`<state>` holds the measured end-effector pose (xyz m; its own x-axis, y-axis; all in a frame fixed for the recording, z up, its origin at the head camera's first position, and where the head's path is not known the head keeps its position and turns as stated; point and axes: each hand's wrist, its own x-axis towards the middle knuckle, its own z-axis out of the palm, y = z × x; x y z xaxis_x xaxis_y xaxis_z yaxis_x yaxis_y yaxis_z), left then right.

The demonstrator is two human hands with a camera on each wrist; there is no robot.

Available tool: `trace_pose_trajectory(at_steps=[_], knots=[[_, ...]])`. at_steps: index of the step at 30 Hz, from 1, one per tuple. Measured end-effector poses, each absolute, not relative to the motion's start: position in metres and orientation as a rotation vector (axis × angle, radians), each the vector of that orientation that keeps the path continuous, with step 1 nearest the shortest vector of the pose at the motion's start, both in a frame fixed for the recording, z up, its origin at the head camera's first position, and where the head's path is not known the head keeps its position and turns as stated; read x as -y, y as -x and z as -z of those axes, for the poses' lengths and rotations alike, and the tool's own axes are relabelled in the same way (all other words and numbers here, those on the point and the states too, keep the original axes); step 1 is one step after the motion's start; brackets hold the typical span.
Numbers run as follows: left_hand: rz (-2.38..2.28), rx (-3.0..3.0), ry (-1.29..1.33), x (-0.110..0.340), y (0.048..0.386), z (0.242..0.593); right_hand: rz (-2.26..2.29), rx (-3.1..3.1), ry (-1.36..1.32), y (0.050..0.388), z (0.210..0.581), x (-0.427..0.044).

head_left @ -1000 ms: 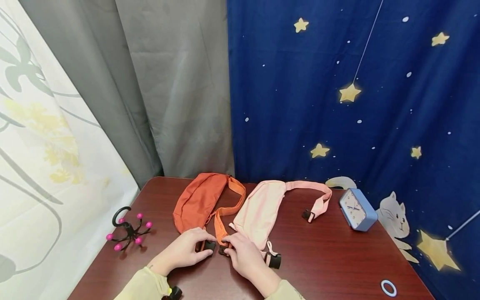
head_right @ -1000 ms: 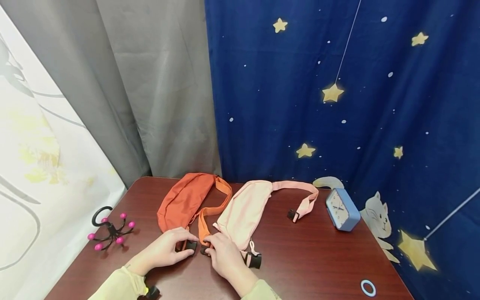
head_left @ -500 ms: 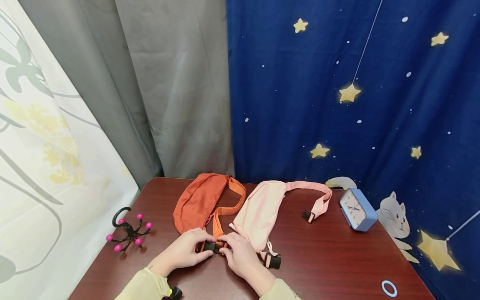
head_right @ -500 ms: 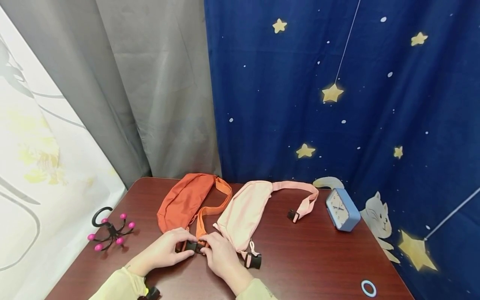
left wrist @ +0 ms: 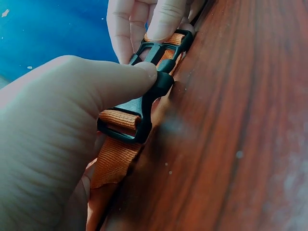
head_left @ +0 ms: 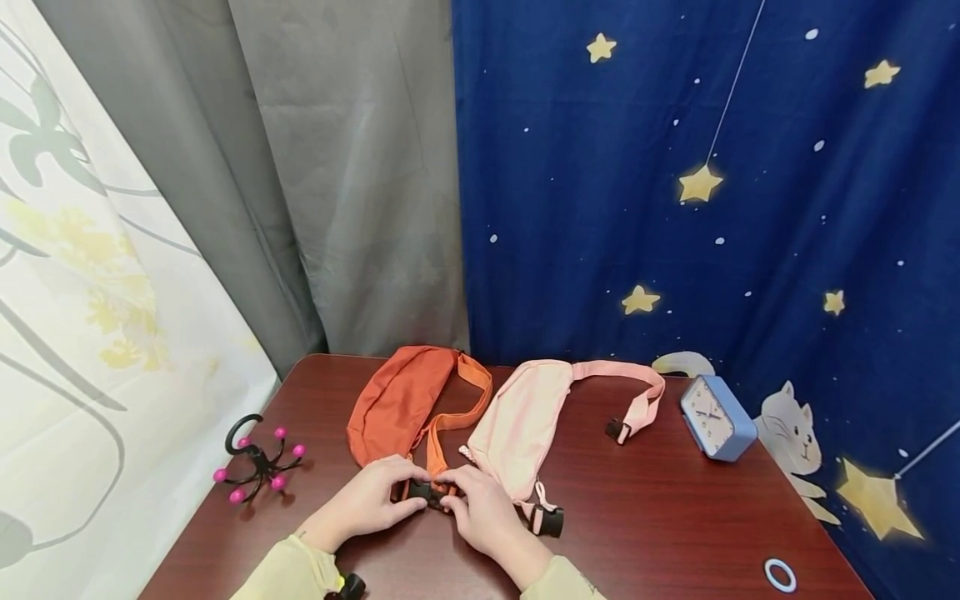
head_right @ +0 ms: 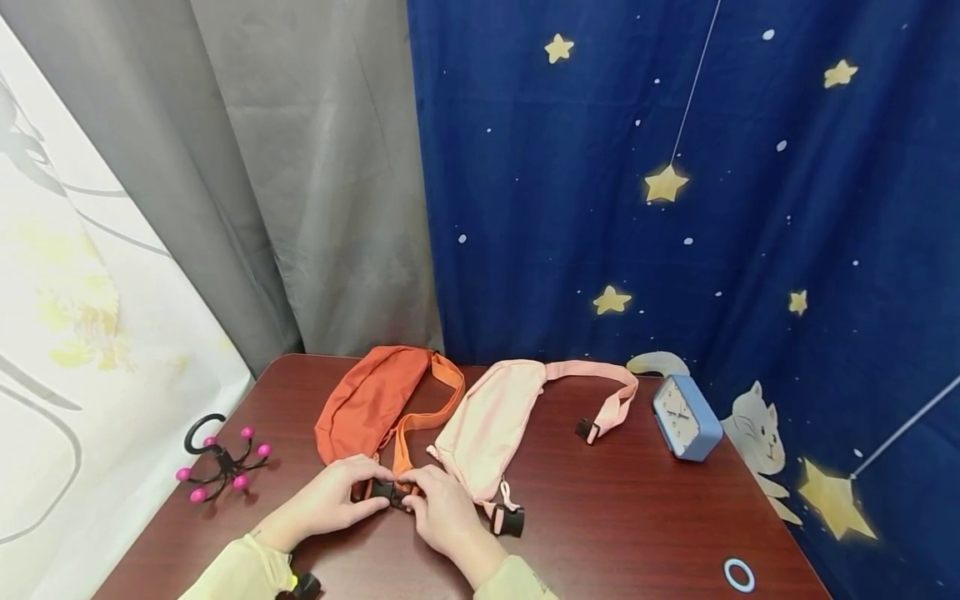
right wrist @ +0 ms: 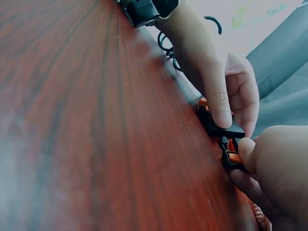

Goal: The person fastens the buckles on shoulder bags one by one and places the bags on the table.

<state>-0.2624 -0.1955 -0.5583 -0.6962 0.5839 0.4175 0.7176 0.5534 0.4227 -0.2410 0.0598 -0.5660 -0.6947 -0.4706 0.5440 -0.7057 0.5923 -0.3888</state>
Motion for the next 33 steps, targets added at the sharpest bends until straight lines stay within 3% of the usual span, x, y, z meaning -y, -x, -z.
trace_pose_trajectory(at_steps=[23, 33], knots=[[0.98, 2.452, 1.129, 0.1961, 0.2658, 0.5615, -0.905, 2.498, -0.925, 0.242, 0.5671, -0.0578], [1.008, 2.495, 1.115, 0.1948, 0.2658, 0.5611, -1.173, 2.549, -0.952, 0.241, 0.5695, -0.0607]])
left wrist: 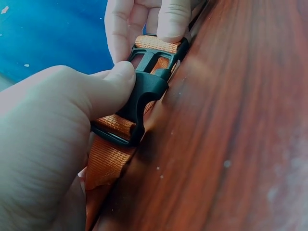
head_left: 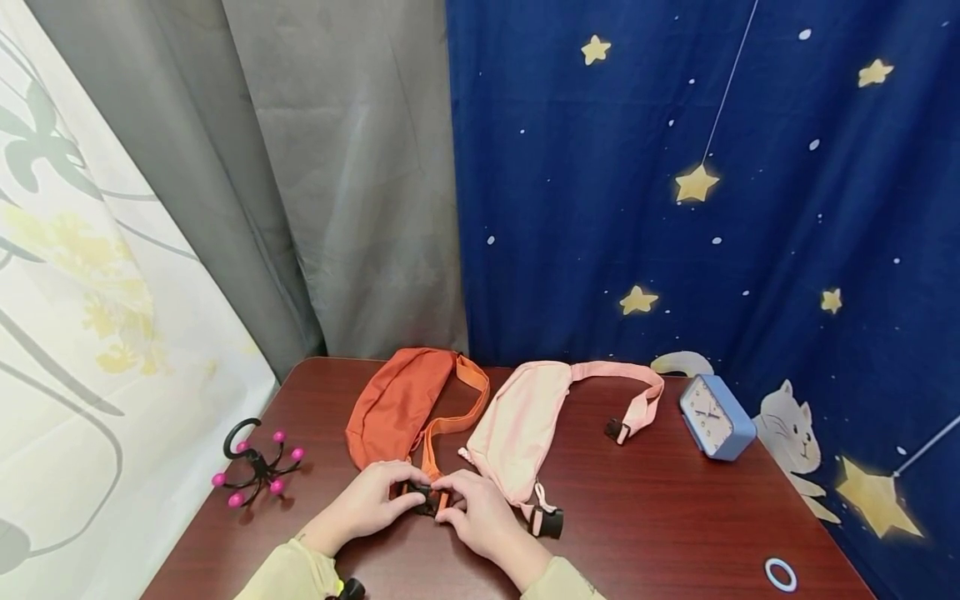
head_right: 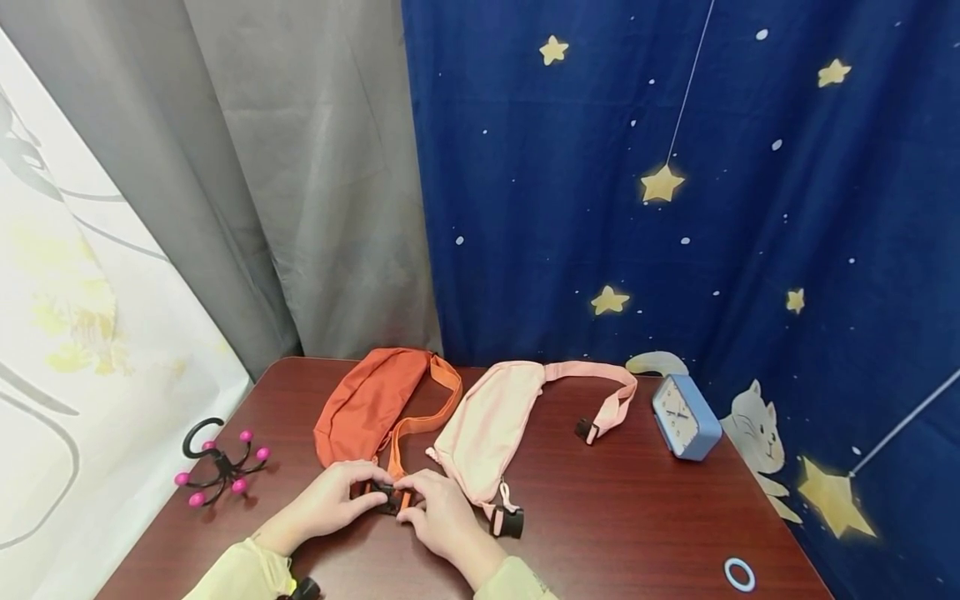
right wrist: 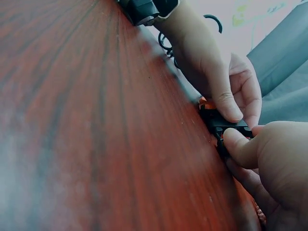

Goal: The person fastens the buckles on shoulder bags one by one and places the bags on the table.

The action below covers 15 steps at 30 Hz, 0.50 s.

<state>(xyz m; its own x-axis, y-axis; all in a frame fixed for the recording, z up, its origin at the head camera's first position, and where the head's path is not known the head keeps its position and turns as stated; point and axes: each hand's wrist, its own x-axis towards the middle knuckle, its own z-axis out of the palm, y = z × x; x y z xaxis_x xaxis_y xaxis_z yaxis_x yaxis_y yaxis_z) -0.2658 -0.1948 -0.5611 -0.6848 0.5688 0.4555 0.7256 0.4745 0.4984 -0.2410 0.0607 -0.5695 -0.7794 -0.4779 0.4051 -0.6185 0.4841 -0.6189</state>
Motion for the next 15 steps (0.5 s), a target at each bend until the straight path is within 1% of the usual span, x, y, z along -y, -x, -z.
trace_pose_trajectory(at_steps=[10, 15], knots=[[1.081, 2.497, 1.092, 0.193, 0.2669, 0.5621, -1.036, 2.497, -0.935, 0.2414, 0.5666, -0.0597], [1.109, 2.492, 1.085, 0.1929, 0.2655, 0.5623, -1.072, 2.492, -0.936, 0.2412, 0.5659, -0.0575]])
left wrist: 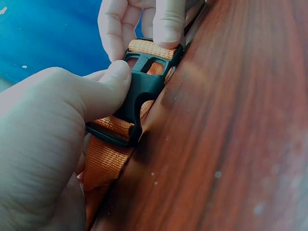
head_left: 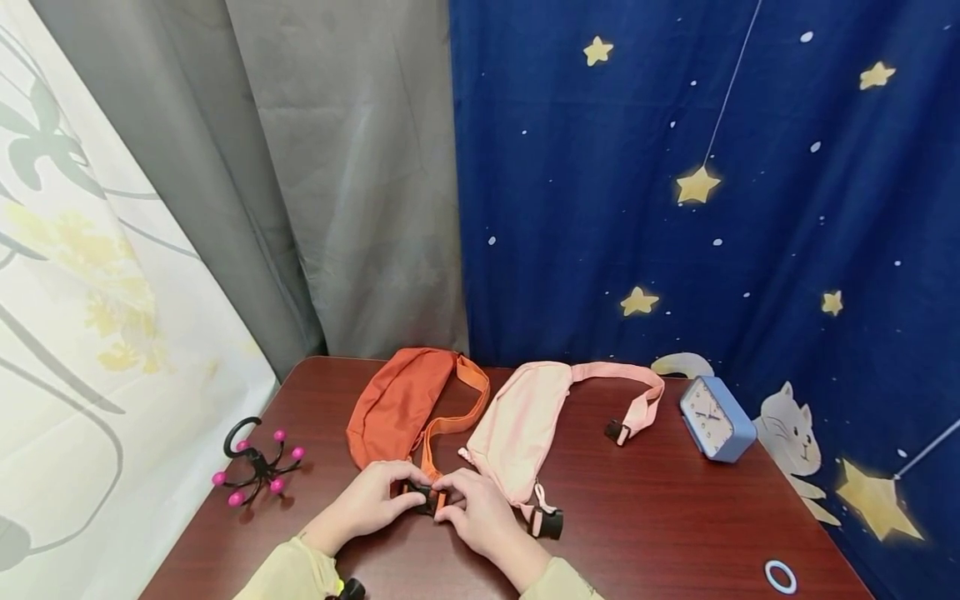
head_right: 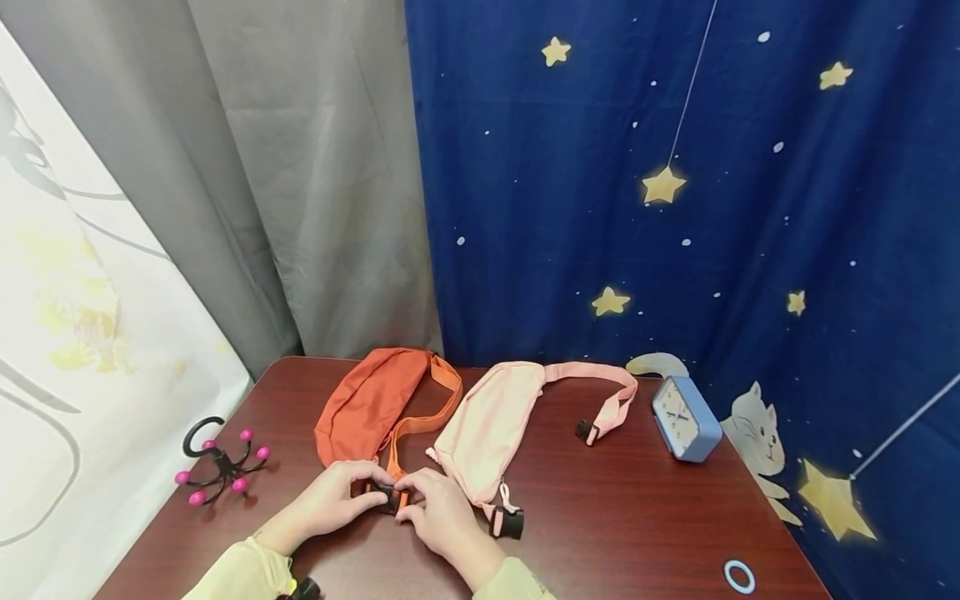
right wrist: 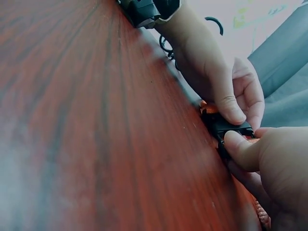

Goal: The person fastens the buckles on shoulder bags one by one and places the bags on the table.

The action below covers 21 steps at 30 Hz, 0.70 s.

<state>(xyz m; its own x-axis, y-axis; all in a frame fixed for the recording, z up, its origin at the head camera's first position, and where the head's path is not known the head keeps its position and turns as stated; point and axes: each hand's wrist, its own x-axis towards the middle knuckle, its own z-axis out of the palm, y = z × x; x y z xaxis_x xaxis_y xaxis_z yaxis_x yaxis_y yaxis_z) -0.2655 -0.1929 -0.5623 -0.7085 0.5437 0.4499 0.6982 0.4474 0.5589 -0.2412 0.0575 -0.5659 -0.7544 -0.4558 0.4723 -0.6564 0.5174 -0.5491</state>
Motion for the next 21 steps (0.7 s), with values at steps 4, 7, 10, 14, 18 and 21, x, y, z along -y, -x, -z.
trace_pose_trajectory(at_steps=[4, 7, 10, 14, 18, 21], knots=[[1.128, 2.5, 1.077, 0.1933, 0.2642, 0.5624, -1.132, 2.477, -0.938, 0.241, 0.5667, -0.0551], [1.132, 2.511, 1.067, 0.1933, 0.264, 0.5621, -1.177, 2.462, -0.945, 0.2419, 0.5679, -0.0539], [1.135, 2.519, 1.063, 0.1933, 0.2638, 0.5617, -1.208, 2.47, -0.937, 0.2425, 0.5688, -0.0531], [1.143, 2.519, 1.062, 0.1931, 0.2639, 0.5613, -1.227, 2.499, -0.894, 0.2435, 0.5695, -0.0516], [1.144, 2.526, 1.038, 0.1919, 0.2645, 0.5616, -1.244, 2.49, -0.858, 0.2449, 0.5706, -0.0501], [1.139, 2.535, 1.023, 0.1903, 0.2649, 0.5625, -1.225, 2.469, -0.844, 0.2454, 0.5717, -0.0496]])
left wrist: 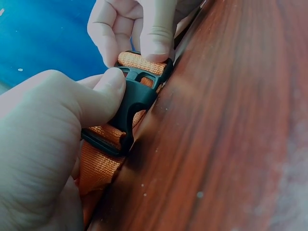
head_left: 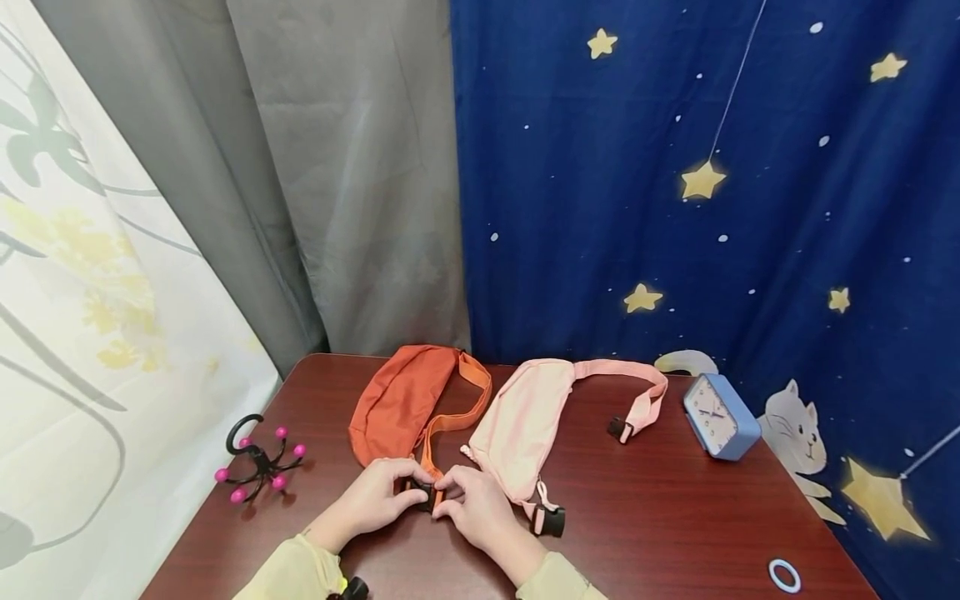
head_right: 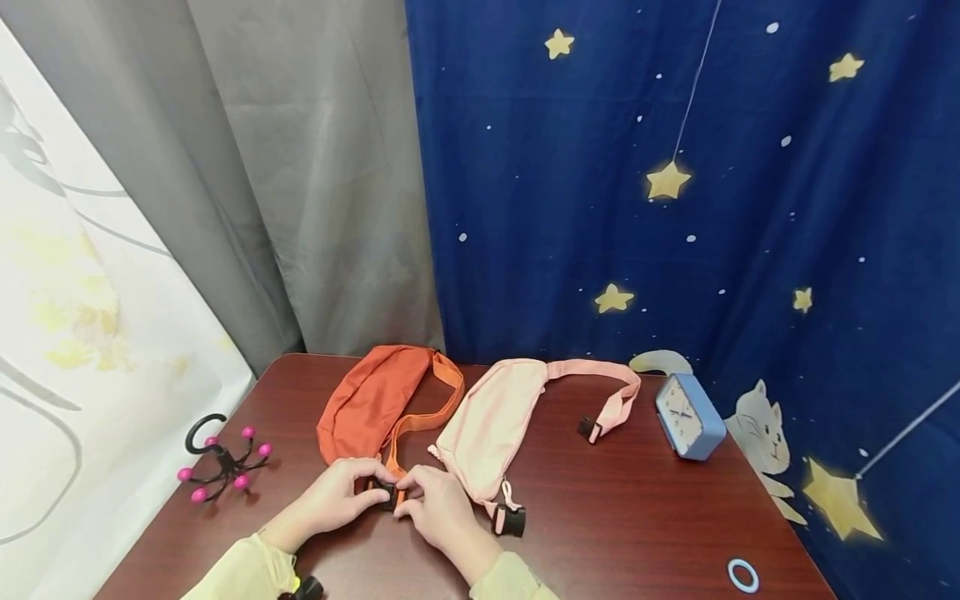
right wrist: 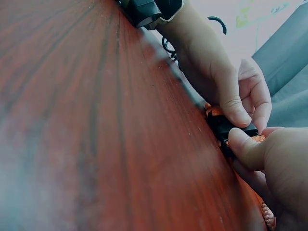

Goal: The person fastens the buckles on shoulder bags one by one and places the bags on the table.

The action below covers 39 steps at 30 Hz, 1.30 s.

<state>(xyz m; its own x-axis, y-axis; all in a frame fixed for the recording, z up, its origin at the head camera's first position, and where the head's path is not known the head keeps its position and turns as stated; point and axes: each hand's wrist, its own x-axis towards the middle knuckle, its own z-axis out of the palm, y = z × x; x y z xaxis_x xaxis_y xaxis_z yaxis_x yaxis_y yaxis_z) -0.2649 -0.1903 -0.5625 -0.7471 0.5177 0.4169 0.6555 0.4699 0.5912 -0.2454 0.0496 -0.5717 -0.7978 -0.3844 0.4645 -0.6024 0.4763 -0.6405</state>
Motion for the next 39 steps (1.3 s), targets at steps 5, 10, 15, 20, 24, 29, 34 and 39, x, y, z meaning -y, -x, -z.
trace_pose_trajectory(at_steps=[5, 10, 15, 20, 24, 29, 34, 39], knots=[[1.129, 2.539, 1.011, 0.1885, 0.266, 0.5638, -1.181, 2.443, -0.831, 0.2455, 0.5704, -0.0493], [1.129, 2.552, 1.0, 0.1883, 0.2663, 0.5622, -1.156, 2.456, -0.818, 0.2467, 0.5689, -0.0481], [1.126, 2.553, 0.996, 0.1877, 0.2655, 0.5598, -1.138, 2.486, -0.799, 0.2485, 0.568, -0.0467], [1.136, 2.548, 0.986, 0.1873, 0.2652, 0.561, -1.115, 2.46, -0.808, 0.2496, 0.5695, -0.044], [1.153, 2.546, 0.978, 0.1872, 0.2655, 0.5635, -1.106, 2.417, -0.832, 0.2501, 0.5716, -0.0426], [1.173, 2.539, 0.987, 0.187, 0.2656, 0.5664, -1.156, 2.434, -0.846, 0.2494, 0.5712, -0.0444], [1.175, 2.534, 1.001, 0.1877, 0.2651, 0.5668, -1.109, 2.468, -0.848, 0.2488, 0.5694, -0.0455], [1.184, 2.531, 1.008, 0.1883, 0.2646, 0.5658, -1.148, 2.47, -0.853, 0.2486, 0.5689, -0.0453]])
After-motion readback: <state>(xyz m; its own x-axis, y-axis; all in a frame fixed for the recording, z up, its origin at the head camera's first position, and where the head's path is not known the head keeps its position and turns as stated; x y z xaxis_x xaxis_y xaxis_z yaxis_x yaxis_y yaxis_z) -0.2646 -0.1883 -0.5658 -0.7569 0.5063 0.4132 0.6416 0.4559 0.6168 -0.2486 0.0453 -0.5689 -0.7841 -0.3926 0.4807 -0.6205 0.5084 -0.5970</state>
